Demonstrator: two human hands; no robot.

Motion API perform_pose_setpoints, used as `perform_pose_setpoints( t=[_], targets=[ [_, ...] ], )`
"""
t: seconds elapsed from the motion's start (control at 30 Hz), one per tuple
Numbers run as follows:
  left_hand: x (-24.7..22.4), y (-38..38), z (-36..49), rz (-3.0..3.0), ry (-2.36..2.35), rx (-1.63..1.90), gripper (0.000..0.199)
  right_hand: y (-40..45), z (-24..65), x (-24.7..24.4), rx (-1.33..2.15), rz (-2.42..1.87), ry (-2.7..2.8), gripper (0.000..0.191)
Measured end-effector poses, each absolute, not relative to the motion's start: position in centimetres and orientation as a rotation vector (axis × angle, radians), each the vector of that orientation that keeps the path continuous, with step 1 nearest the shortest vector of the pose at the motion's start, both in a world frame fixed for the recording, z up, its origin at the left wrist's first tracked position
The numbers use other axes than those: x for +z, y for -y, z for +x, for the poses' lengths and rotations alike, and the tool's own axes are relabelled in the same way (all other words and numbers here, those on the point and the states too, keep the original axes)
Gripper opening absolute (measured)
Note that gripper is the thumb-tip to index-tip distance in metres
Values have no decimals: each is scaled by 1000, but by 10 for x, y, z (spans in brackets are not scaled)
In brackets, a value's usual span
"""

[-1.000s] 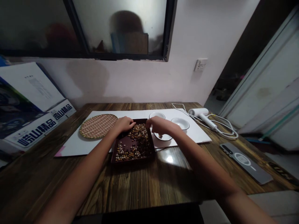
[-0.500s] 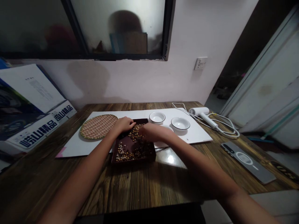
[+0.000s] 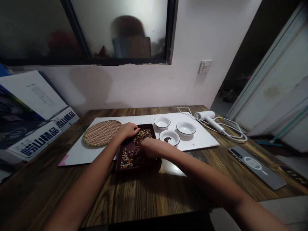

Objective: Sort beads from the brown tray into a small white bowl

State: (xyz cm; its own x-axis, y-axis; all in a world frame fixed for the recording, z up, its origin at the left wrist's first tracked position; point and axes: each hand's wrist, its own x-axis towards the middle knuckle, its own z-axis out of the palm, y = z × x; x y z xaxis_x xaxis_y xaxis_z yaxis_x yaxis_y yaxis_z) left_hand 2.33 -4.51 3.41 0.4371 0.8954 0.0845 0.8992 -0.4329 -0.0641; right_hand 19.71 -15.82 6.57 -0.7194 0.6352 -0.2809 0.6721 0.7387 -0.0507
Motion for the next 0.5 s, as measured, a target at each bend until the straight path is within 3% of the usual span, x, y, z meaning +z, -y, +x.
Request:
perform_pose_setpoints(
  t=[0.17,0.3,0.5],
  targets=[
    [31,44,22,-2586,1619,-100,49,150,235,101,-134,1330,-2730,29],
    [28,41,20,-2590,1612,-121,49,141,265,119,-315,1698,-2546,40],
    [25,38,19,-2582,1567,-102,52,128,282,117,-329,1804,-2474,40]
  ],
)
